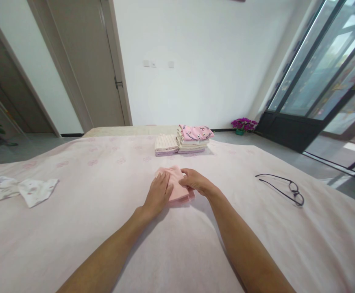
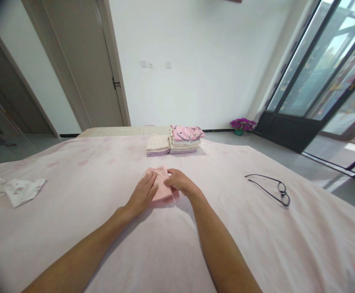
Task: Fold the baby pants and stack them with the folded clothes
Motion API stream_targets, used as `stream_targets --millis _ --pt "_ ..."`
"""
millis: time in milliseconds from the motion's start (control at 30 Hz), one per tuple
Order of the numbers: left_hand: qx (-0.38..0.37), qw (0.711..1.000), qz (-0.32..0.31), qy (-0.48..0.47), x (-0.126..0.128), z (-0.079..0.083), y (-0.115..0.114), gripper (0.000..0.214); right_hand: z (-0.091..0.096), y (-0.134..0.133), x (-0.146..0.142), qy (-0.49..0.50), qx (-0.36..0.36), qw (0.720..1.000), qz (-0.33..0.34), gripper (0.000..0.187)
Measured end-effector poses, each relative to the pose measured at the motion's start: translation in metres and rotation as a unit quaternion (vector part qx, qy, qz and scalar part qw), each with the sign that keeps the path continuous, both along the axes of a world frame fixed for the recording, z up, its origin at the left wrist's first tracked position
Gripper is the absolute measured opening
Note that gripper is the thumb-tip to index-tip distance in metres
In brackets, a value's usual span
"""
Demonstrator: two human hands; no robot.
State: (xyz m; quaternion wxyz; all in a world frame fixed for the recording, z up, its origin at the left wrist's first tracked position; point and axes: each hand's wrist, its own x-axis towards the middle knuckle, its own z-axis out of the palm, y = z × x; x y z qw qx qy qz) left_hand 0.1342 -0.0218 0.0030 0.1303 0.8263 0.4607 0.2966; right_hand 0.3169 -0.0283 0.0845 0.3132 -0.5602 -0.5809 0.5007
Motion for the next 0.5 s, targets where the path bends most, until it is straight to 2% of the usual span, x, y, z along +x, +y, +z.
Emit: stream_targets --millis 100,233,367,500 --pt "0.026 0.998 -0.003 0.053 0.005 -0.006 0.0 0.055 -0.003 0.004 0.008 -0.049 -0.013 0.999 0.001 0.064" --pt "0.04 0.993 0.003 0.115 0.01 -0.001 -0.005 0.055 -0.011 0.01 0.016 -0.13 0.001 0.991 -0.015 0.073" --pt "0.048 0.987 0.002 0.155 0.014 0.004 -0.01 0.055 -0.018 0.012 0.02 -0.197 0.001 0.98 -0.011 0.076" --pt "0.059 0.983 -0.014 0.173 0.016 0.001 -0.012 0.056 -0.021 0.013 0.025 -0.274 0.039 0.961 0.004 0.074"
